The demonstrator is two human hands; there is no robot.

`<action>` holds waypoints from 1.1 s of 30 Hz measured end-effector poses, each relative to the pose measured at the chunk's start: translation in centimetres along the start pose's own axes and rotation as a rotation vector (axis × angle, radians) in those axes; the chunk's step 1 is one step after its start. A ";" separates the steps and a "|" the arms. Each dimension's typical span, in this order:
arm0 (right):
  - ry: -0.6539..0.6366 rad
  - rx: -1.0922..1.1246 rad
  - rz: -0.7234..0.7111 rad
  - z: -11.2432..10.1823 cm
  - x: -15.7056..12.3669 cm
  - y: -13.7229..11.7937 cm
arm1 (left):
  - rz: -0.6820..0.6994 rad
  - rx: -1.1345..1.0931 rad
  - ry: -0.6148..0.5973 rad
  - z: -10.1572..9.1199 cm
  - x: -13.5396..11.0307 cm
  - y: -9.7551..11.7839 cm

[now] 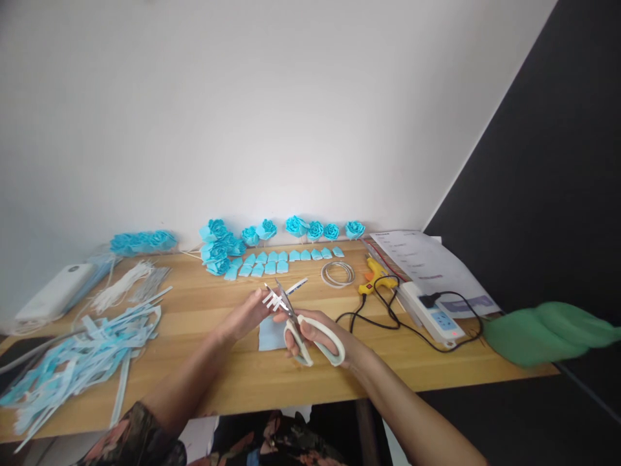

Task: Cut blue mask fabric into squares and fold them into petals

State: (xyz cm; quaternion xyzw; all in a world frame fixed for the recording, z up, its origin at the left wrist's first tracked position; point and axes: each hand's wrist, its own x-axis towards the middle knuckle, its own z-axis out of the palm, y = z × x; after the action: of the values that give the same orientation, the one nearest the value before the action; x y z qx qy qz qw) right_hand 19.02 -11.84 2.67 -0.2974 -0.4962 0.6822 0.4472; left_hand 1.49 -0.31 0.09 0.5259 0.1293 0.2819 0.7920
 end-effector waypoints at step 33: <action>0.076 0.210 0.001 0.3 0.3 1.2 | -0.004 0.166 0.031 0.9 -0.3 1.2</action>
State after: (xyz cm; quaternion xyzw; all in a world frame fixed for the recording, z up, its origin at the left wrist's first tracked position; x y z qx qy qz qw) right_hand 18.28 -11.86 1.69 -0.2746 -0.4044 0.7190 0.4940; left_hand 1.31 -0.78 1.53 0.5852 0.1654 0.2764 0.7442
